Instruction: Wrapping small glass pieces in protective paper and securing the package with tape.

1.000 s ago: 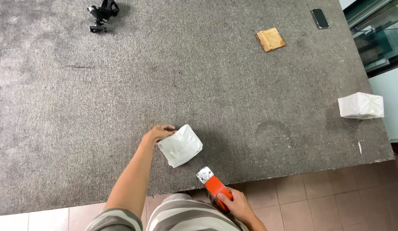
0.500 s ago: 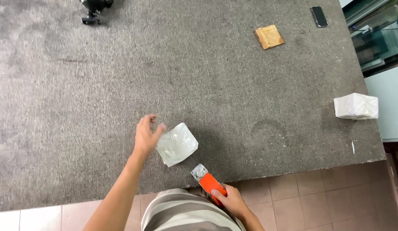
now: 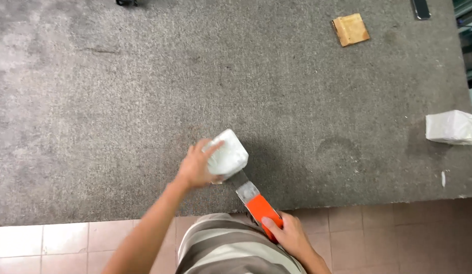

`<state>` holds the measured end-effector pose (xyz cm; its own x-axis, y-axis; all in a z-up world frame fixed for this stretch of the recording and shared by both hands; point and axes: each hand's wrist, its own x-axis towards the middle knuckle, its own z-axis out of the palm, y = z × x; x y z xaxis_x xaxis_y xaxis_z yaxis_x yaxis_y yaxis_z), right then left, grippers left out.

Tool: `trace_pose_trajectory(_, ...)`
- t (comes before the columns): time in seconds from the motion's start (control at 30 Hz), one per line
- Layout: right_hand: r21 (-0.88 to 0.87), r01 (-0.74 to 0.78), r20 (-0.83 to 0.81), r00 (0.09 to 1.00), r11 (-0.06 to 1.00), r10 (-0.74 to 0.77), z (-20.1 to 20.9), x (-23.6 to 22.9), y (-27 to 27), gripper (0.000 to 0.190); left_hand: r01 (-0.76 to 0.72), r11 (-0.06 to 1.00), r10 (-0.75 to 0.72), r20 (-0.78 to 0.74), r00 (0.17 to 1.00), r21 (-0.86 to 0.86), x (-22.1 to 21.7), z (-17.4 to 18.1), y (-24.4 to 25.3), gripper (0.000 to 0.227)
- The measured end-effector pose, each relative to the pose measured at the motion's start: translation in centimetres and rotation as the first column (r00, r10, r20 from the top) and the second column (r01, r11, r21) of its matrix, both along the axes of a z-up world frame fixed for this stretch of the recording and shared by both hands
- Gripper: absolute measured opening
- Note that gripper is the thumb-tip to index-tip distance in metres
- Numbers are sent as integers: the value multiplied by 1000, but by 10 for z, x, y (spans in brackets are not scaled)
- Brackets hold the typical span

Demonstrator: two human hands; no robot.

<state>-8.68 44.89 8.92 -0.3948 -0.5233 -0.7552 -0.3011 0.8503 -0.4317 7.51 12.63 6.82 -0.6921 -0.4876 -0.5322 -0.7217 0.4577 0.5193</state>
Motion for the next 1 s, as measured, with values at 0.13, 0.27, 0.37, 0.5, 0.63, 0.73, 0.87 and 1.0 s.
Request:
trace_pose_trajectory(0.13, -170, -38, -61, 998, 985, 28, 12, 6, -55, 61, -61, 996, 72, -219, 973, 58, 15, -49, -55, 100)
trace_pose_trajectory(0.27, -270, -14, -67, 998, 963, -4, 1, 17, -116, 65, -274, 891, 44, -530, 847, -363, 38, -77, -58, 53)
trace_pose_trajectory(0.37, -282, -22, -89, 996, 959, -3, 4, 21, -149, 72, -253, 803, -152, -597, 788, -539, 41, -84, -21, 44)
trace_pose_trajectory(0.5, -253, -74, -141, 989, 965, 39, 29, 14, -181, 73, -158, 757, -102, -353, 930, -634, 34, -85, 0, 78)
trace_pose_trajectory(0.63, -223, -105, -165, 984, 969, 69, 24, 3, -187, 75, -218, 823, 22, -355, 935, -524, 23, -93, -15, 54)
trace_pose_trajectory(0.73, -226, -102, -148, 987, 969, 70, 21, 1, -185, 72, -308, 881, 182, -343, 921, -359, 21, -81, -22, 76)
trace_pose_trajectory(0.87, -187, -93, -135, 988, 978, 68, 13, -5, -160, 73, -386, 903, 330, -272, 904, -186, 20, -52, -27, 122)
trace_pose_trajectory(1.0, -21, -168, -198, 967, 985, 161, 4, -2, -99, 69, -355, 913, 280, -326, 903, -199, 23, -51, -33, 119)
